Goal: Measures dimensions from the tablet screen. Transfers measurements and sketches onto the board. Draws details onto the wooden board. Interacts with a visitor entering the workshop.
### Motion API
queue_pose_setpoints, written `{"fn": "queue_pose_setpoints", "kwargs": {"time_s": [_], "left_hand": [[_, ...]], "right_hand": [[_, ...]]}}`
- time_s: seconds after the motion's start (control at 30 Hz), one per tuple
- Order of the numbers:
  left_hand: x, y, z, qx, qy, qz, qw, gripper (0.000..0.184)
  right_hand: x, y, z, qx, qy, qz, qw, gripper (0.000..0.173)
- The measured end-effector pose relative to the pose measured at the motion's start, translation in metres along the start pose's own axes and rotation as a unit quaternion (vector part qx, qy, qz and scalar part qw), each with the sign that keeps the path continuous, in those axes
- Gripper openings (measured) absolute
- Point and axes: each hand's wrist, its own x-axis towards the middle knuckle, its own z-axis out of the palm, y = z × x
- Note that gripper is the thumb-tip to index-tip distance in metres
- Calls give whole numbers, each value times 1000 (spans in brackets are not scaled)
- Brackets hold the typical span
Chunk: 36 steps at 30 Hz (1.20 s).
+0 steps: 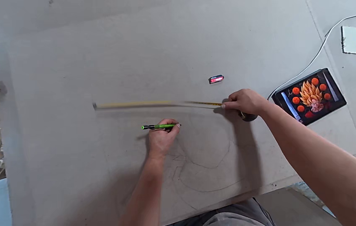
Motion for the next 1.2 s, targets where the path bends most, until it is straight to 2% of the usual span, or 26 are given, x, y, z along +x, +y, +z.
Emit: {"fn": "queue_pose_setpoints", "kwargs": {"time_s": [0.07, 0.1, 0.2, 0.37, 0.43, 0.47, 0.53, 0.67, 0.93, 1.1, 1.2], "left_hand": [[-2, -7, -3, -39, 3, 12, 999, 10], [-1, -9, -4, -57, 3, 21, 998, 11], [7, -10, -1, -88, 2, 41, 995, 15], [19, -14, 1, -51, 17, 76, 996, 12], [22, -14, -2, -60, 4, 78, 995, 12], [23, -16, -4, -74, -10, 92, 993, 13], [24, -20, -5, -95, -27, 120, 988, 15], [25, -23, 0, -103, -13, 157, 982, 14], [25, -23, -7, -56, -44, 162, 984, 12], [21, -20, 0, 23, 33, 141, 989, 13], [21, -20, -3, 20, 13, 155, 988, 11]], "right_hand": [[-12, 10, 6, 167, 23, -14, 986, 43], [-16, 11, 12, 263, 28, -19, 964, 41], [-10, 0, 38, 502, 14, -83, 861, 39], [62, -45, 57, 658, 44, -233, 715, 43], [90, -54, 56, 680, 61, -283, 673, 46], [97, -56, 53, 683, 77, -293, 665, 48], [99, -57, 48, 671, 116, -289, 673, 48], [95, -53, 46, 675, 166, -284, 661, 51], [98, -56, 46, 663, 193, -289, 663, 52], [101, -60, 48, 639, 206, -292, 681, 49], [102, -63, 48, 639, 215, -292, 678, 49]]}}
